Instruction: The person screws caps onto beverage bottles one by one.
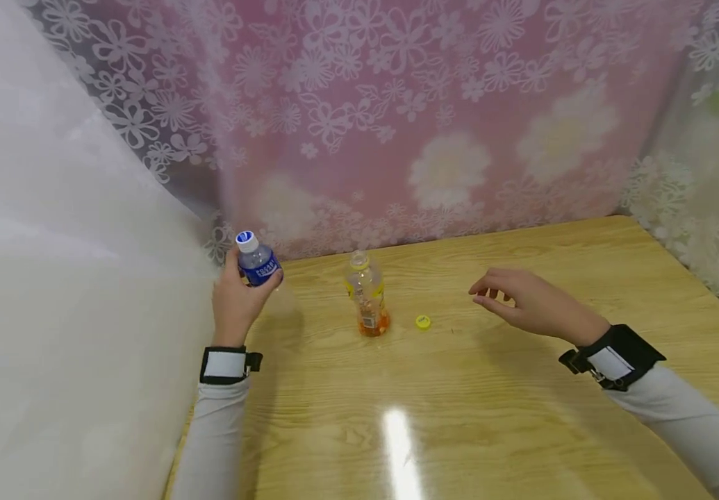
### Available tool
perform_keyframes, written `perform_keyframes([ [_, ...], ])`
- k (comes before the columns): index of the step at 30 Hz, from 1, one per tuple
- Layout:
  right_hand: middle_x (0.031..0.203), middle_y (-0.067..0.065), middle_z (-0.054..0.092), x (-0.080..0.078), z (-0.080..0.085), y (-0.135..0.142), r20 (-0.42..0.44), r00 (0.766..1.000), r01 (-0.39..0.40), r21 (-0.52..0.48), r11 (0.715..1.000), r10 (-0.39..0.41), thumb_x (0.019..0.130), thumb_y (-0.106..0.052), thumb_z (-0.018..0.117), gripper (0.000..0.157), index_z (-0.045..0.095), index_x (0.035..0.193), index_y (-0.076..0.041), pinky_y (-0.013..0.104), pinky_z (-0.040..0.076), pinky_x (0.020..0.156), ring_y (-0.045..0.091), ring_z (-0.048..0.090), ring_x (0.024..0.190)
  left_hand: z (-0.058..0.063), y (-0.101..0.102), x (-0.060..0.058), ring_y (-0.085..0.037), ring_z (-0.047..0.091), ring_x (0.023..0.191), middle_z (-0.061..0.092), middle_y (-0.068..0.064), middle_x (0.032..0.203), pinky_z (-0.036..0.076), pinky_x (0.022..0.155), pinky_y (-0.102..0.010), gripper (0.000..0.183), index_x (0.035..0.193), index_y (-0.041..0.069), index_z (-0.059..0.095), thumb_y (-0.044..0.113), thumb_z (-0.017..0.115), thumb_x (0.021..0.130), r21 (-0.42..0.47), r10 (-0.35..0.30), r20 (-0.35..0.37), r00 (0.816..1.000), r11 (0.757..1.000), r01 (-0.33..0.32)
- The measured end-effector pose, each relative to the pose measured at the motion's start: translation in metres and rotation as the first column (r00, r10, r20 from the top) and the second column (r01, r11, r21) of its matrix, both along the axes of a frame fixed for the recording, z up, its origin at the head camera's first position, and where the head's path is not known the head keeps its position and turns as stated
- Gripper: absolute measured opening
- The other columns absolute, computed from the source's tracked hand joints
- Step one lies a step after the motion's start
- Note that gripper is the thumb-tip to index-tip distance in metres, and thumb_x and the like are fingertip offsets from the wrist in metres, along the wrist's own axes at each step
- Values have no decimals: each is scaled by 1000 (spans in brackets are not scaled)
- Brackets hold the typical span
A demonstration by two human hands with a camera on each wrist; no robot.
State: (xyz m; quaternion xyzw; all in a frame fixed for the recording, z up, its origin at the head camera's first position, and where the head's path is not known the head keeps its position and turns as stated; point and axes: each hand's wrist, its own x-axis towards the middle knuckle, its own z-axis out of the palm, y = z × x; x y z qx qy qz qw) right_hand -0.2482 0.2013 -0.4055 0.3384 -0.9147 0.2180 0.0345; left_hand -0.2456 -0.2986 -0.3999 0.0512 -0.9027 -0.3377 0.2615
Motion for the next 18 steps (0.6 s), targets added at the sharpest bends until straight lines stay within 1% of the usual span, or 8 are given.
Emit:
perform_keyframes([
  [2,101,-13,63,1,-6,5,20,1000,21,6,1000,-21,104,-37,58,23,69,120,-25,30,52,70,5,59,91,-9,-15,-24,-41,60,126,57,-20,142,50,100,-59,86,153,18,39,47,81,83,36,36,-6,999,999,-36],
  [4,101,-13,62,3,-9,9,28,999,37,6,999,-37,104,-39,57,25,69,121,-24,31,52,70,5,60,91,-17,-28,-45,-41,56,131,55,-20,145,46,105,-58,86,154,18,38,46,80,84,68,69,-7,998,995,-69],
  [6,101,-13,62,6,-12,13,29,999,41,5,999,-41,104,-38,58,25,68,122,-24,33,53,71,5,60,91,-23,-37,-61,-40,53,134,53,-20,147,44,109,-57,86,154,17,37,44,80,85,91,97,-8,995,991,-95],
  [8,101,-13,62,7,-15,17,22,999,41,5,999,-42,104,-35,59,24,69,122,-23,34,54,71,5,60,90,-27,-45,-76,-39,52,135,52,-19,148,42,111,-56,86,155,16,36,42,81,86,109,124,-1,992,986,-123],
  [10,101,-14,62,9,-18,20,16,999,42,6,999,-42,103,-33,61,22,69,121,-23,33,54,72,4,60,90,-31,-50,-87,-38,49,138,49,-18,151,40,113,-55,89,157,18,33,42,81,86,130,150,21,988,980,-152],
  [13,101,-14,63,11,-21,24,13,999,47,2,999,-47,103,-31,62,20,69,119,-23,33,54,72,4,60,90,-36,-53,-99,-37,45,141,45,-18,155,37,116,-54,94,159,19,27,41,82,85,163,178,64,982,969,-187],
  [16,102,-14,64,13,-23,28,17,999,51,-9,999,-51,103,-31,62,19,69,118,-23,34,54,72,4,60,90,-40,-52,-107,-39,44,142,43,-20,155,35,116,-54,96,158,16,24,40,82,85,175,183,103,978,964,-199],
  [18,101,-14,64,14,-24,30,19,998,57,-13,998,-56,103,-31,62,18,69,118,-23,34,54,72,5,61,90,-43,-50,-112,-40,45,141,45,-22,153,37,115,-55,95,158,12,27,42,81,86,173,182,119,976,964,-201],
])
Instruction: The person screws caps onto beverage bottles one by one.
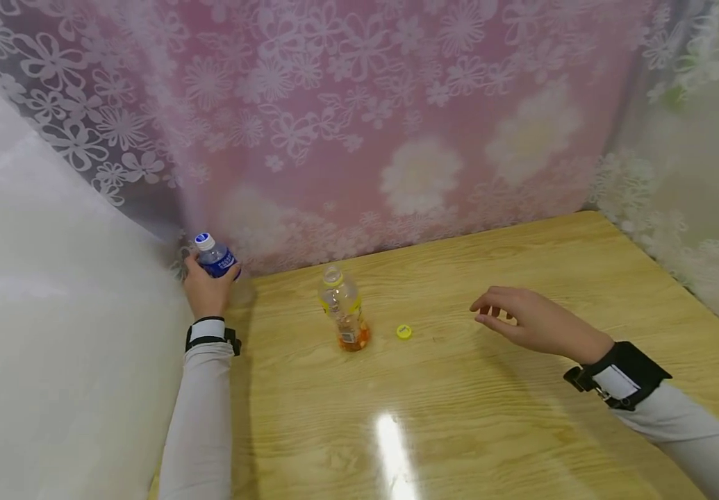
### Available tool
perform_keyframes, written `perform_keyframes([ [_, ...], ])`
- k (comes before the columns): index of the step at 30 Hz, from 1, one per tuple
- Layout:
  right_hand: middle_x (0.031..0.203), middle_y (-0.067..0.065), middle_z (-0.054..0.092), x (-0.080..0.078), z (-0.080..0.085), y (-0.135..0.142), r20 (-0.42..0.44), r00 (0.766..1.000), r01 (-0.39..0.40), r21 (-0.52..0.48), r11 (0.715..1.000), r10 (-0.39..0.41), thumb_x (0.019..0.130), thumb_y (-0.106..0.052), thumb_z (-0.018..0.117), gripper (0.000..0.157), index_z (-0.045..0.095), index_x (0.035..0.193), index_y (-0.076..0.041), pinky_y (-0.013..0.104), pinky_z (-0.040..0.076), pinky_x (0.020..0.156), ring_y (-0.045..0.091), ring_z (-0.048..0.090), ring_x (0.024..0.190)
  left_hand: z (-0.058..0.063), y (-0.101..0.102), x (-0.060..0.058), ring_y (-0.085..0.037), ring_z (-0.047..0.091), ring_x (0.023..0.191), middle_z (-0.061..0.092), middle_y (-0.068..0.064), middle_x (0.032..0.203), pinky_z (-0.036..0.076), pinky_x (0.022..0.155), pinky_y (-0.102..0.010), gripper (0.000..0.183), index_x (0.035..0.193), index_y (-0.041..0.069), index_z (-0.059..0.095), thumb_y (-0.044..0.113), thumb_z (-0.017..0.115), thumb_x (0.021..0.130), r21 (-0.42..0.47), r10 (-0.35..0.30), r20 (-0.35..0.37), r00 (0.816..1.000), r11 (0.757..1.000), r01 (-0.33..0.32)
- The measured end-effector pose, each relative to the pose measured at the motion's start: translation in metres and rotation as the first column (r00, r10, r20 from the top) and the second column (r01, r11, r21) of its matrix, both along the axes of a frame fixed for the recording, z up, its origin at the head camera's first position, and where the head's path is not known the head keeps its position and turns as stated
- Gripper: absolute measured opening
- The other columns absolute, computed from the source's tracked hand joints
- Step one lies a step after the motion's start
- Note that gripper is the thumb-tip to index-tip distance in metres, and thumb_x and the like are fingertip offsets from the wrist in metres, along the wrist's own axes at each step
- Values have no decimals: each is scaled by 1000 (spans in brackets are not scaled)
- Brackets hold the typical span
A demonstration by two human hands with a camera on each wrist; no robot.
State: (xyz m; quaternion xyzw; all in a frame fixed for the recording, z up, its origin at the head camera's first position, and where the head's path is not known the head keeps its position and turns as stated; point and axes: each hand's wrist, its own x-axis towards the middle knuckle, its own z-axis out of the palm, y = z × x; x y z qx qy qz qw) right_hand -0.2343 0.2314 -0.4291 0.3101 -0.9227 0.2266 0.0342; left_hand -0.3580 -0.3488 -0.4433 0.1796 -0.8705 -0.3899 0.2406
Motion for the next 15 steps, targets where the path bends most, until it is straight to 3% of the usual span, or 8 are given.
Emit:
perform_keyframes([
  [10,102,-14,63,2,0,-4,21,1000,-11,19,1000,11,104,-32,60,21,69,120,-23,32,53,70,5,61,91,-9,-6,2,-40,42,143,42,-23,155,34,117,-55,105,160,9,22,49,81,83,8,22,62,998,1000,-23],
  [13,102,-13,63,1,-2,-4,23,1000,-15,18,1000,15,104,-31,60,21,69,121,-22,33,54,72,6,61,91,-10,1,5,-36,37,146,37,-20,159,31,119,-52,112,161,10,17,54,81,81,5,20,12,1000,1000,-20],
  [15,103,-13,64,0,-4,-4,24,1000,-14,19,1000,14,104,-30,61,21,69,121,-21,33,54,72,6,62,92,-8,10,11,-35,36,146,36,-20,158,32,119,-51,107,160,9,21,54,80,82,-18,11,-84,996,1000,-12],
])
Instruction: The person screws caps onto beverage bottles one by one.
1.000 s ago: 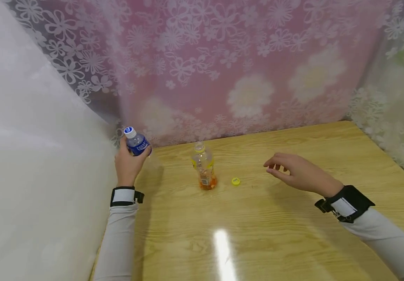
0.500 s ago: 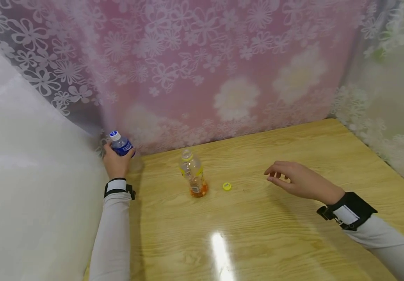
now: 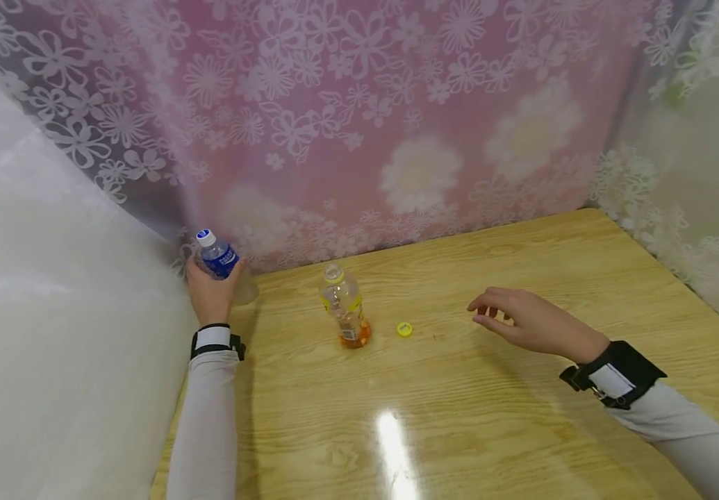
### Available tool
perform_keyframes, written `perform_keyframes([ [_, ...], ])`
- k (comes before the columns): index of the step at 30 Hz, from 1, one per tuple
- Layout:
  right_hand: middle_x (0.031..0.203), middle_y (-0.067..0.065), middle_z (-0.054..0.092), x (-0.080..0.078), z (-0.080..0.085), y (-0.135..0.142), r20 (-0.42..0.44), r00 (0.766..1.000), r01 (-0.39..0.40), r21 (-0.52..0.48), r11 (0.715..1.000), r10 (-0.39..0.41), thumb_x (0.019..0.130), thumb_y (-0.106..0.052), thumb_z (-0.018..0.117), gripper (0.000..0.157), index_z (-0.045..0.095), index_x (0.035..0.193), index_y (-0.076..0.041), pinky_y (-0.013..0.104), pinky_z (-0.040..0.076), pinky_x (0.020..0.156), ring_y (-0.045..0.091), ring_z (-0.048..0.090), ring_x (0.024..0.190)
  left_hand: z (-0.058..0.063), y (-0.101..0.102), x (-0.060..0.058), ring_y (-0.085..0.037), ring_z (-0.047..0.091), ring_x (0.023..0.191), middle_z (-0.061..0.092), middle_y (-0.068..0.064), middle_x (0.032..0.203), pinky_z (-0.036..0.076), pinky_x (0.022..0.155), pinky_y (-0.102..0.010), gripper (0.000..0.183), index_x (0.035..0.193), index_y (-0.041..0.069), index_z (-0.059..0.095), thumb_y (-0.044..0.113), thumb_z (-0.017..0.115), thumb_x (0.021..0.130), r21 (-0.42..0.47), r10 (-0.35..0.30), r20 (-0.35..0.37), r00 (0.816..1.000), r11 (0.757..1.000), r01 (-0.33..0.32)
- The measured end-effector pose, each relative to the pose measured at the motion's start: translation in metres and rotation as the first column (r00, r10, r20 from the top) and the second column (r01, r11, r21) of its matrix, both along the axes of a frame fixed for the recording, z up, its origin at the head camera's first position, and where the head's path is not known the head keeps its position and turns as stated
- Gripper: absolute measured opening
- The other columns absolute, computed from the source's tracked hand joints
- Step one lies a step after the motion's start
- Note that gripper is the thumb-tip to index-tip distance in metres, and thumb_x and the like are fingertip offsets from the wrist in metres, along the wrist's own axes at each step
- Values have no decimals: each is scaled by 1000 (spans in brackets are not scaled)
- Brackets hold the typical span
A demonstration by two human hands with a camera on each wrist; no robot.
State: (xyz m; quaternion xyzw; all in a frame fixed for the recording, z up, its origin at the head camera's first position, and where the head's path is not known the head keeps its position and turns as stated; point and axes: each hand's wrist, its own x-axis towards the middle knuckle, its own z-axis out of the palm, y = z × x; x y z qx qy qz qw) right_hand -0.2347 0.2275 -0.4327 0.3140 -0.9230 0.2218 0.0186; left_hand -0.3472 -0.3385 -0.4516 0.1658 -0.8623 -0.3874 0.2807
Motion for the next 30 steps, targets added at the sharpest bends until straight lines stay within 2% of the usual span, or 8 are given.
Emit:
perform_keyframes([
  [3,103,-11,64,-1,-1,2,-2,1000,9,9,1000,-9,104,-28,61,22,68,122,-19,32,53,73,7,61,92,8,26,17,-36,36,142,37,-20,153,35,116,-53,87,155,6,32,47,73,91,-71,-92,-150,985,994,82],
  [5,103,-11,63,-2,-2,3,-3,1000,18,19,1000,-17,103,-27,62,23,68,123,-18,32,53,73,7,61,91,16,53,32,-37,43,134,43,-20,147,40,109,-56,68,149,3,41,38,67,97,-85,-233,-209,950,972,220],
  [9,102,-8,63,-7,-5,5,-9,1000,27,37,999,-27,104,-27,61,27,66,128,-15,35,54,75,9,62,92,30,113,65,-37,44,137,45,-15,150,41,107,-58,58,150,8,42,31,64,101,55,-572,-170,803,808,587],
  [11,104,-6,64,-9,-7,4,-12,1000,30,41,999,-29,104,-28,61,32,63,132,-14,36,54,75,10,62,93,32,138,76,-34,41,141,43,-11,154,39,110,-57,69,154,13,38,36,70,97,110,-668,-119,734,726,679],
  [13,106,-3,65,-13,-9,1,-11,1000,30,37,999,-29,103,-29,61,36,59,136,-14,36,53,75,12,62,94,30,156,84,-32,40,143,41,-7,155,40,110,-58,85,157,18,33,42,78,89,106,-711,-60,700,693,713],
  [17,114,3,65,-21,-16,-13,-7,1000,15,29,999,-15,102,-29,64,40,58,138,-13,36,53,76,17,63,96,20,177,91,-27,47,136,43,-4,150,45,106,-58,102,158,23,30,49,87,77,71,-708,9,706,705,706],
  [23,118,9,63,-31,-30,-39,25,999,-27,36,999,26,100,-25,67,36,62,133,-11,40,56,80,23,65,99,9,185,95,-28,54,127,49,-8,142,51,99,-54,88,153,17,36,28,87,81,74,-683,-16,731,728,682],
  [30,116,10,62,-47,-48,-70,93,993,-73,23,997,71,99,-23,68,38,63,133,-6,38,55,80,23,65,98,20,193,109,-25,57,123,54,-4,139,54,95,-50,80,150,19,41,22,85,83,33,-672,-45,739,739,673],
])
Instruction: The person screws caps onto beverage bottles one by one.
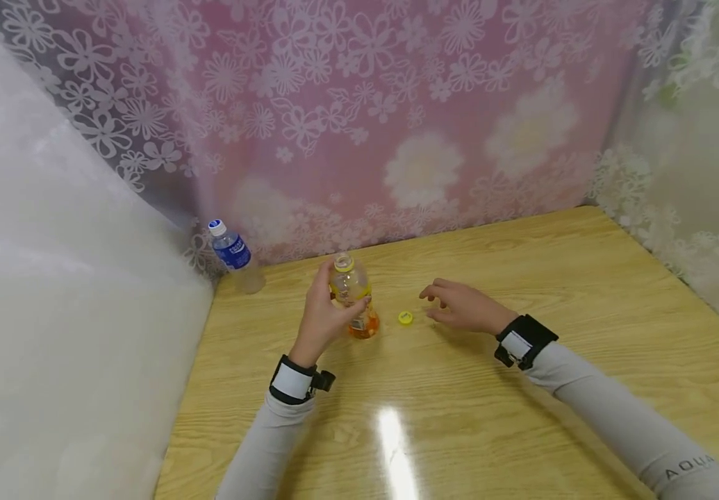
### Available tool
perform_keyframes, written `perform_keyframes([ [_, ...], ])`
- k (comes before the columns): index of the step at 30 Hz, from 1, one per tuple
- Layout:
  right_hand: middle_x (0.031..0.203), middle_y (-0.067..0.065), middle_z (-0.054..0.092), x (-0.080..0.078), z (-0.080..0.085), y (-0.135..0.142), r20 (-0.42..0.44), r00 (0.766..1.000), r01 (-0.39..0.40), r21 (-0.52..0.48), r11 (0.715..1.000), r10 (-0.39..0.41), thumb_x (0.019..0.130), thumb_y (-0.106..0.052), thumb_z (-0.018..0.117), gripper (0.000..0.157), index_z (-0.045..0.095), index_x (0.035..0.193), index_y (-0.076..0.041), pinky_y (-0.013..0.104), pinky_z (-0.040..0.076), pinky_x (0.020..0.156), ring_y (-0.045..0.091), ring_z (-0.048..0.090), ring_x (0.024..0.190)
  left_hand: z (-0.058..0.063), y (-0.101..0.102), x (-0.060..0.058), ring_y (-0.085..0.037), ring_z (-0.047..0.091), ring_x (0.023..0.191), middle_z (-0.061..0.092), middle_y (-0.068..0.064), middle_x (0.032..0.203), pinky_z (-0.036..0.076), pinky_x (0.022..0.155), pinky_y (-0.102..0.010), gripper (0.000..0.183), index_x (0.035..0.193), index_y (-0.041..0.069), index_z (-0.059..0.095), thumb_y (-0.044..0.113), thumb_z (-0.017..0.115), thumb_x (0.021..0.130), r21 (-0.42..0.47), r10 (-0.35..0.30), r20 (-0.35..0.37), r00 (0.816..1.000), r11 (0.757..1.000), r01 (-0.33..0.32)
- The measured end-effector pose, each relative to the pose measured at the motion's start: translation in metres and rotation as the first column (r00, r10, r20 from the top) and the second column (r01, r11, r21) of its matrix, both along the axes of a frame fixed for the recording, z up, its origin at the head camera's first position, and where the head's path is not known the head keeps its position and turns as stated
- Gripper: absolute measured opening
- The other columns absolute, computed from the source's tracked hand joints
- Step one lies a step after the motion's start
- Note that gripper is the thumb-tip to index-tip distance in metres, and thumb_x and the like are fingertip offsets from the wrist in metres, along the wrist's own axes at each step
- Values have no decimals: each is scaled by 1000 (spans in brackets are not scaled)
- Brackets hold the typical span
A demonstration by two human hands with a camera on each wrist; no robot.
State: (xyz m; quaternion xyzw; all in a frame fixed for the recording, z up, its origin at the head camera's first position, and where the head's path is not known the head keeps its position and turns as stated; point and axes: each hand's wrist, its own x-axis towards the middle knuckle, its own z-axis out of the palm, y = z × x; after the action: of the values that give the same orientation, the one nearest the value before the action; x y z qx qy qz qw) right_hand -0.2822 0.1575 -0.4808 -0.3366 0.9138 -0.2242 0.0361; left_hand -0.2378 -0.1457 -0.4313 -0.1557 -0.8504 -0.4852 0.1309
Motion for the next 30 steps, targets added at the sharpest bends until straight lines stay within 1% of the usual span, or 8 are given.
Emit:
perform_keyframes([
  [4,112,8,62,-9,-12,-21,16,999,-37,-3,999,37,97,-21,71,37,65,130,-5,35,54,79,17,62,90,16,1,21,-24,60,119,57,-1,134,55,92,-48,77,147,21,43,25,85,83,-2,-35,-34,999,999,35],
  [10,109,6,61,-8,-18,-42,-2,997,-74,1,997,74,92,-20,77,38,66,126,-7,34,50,75,13,55,82,39,6,54,-17,61,115,58,1,133,56,87,-42,79,149,23,43,27,85,83,-39,-114,-96,989,993,110],
  [15,103,6,60,-10,-21,-55,-43,993,-107,14,994,107,91,-17,77,25,69,114,-10,33,50,71,13,53,78,49,8,71,-16,61,112,59,1,133,57,84,-37,83,151,23,41,25,87,81,-51,-163,-125,979,986,158],
  [17,103,4,61,-9,-16,-51,-27,996,-84,19,996,85,92,-18,77,22,70,112,-11,32,50,71,13,54,79,51,12,75,-16,60,113,59,0,134,57,83,-36,84,151,23,41,24,87,81,-50,-194,-124,973,981,189],
  [19,104,3,61,-8,-5,-46,-10,998,-62,15,998,62,93,-20,76,23,69,113,-12,32,51,72,14,56,82,51,16,78,-16,60,114,58,0,135,57,84,-36,84,151,23,41,24,87,81,-51,-224,-118,967,974,220],
  [21,105,3,60,-5,13,-42,-11,999,-45,7,999,45,94,-21,75,25,69,116,-12,34,51,73,16,57,84,50,18,80,-16,58,117,56,0,137,57,85,-36,85,152,23,40,24,87,81,-65,-241,-109,964,970,235],
  [27,111,4,60,16,88,-29,-141,988,-65,-18,998,62,97,-24,71,29,67,123,-12,35,53,74,18,60,89,40,26,79,-15,57,121,53,1,139,57,86,-36,85,153,22,38,23,86,82,-90,-275,-64,959,959,269],
  [30,115,2,57,30,125,-25,-162,983,-98,-45,994,89,99,-22,68,28,65,126,-14,33,53,74,15,58,86,34,29,76,-15,57,119,53,2,138,57,86,-35,84,152,22,38,24,86,83,-84,-296,-46,954,953,292],
])
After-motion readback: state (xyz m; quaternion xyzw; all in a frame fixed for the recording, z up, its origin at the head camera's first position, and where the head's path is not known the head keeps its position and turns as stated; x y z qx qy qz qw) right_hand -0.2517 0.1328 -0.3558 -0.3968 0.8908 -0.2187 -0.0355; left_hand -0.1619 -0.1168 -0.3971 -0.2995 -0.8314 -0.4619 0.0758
